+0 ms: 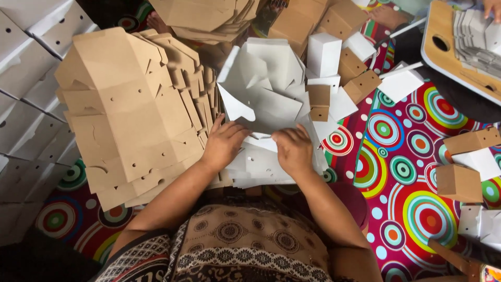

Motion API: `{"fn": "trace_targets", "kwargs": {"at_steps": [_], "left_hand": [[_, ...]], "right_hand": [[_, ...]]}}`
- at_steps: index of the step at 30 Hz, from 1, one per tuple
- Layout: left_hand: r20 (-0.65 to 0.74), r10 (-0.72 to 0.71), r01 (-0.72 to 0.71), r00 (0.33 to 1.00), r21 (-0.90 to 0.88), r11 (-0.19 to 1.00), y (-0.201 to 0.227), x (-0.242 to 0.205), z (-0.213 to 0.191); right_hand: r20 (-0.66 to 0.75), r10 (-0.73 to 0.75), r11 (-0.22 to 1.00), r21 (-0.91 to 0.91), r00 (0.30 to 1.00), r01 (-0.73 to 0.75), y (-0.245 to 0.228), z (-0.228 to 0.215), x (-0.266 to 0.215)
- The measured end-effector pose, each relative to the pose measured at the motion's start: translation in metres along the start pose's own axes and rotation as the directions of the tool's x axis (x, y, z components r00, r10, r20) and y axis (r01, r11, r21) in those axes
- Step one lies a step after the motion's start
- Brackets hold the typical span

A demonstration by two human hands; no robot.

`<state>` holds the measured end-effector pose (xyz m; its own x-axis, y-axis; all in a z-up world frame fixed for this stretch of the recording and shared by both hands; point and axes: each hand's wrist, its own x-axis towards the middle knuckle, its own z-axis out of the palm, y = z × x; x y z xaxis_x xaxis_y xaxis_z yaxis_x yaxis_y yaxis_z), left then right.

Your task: Assembling cardboard boxes from flat sheets by folding and tucking flaps.

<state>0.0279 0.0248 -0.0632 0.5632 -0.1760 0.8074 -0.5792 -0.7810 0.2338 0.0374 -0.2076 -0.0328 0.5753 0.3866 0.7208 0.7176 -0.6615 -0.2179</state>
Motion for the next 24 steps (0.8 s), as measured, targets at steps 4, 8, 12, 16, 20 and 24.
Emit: {"fn": "trace_targets", "kwargs": {"at_steps": [4,8,12,16,20,24], "left_hand": [[-0.031,0.024,-0.025,0.999,-0.045,0.999,0.004,0.009,-0.002],[0.023,-0.045,0.045,0.999,-0.039,0.998,-0.011,0.002,-0.007],[0.059,-0.194,0.201,0.979,-0.184,0.962,-0.005,-0.001,-0.005],[0.098,-0.407,0.402,0.908,-0.48,0.78,-0.011,0.014,-0.007],[0.044,-0.431,0.324,0.901,-0.73,0.602,-0.03,0.058,-0.004],[-0.097,-0.297,0.019,0.95,-0.931,0.364,-0.022,0.113,-0.002]], "right_hand": [[0.004,0.3,0.945,0.132,0.954,-0.298,-0.006,-0.007,0.0],[0.024,0.63,0.735,0.305,0.776,-0.606,0.013,-0.024,0.0],[0.091,0.409,0.827,0.384,0.908,-0.411,0.008,-0.037,0.008],[0.068,0.082,0.981,0.168,0.994,-0.093,0.015,-0.024,-0.018],[-0.04,-0.015,1.0,0.013,0.999,0.016,-0.007,-0.025,-0.02],[-0.056,-0.122,0.979,0.156,0.991,0.129,-0.041,-0.021,-0.011]]}}
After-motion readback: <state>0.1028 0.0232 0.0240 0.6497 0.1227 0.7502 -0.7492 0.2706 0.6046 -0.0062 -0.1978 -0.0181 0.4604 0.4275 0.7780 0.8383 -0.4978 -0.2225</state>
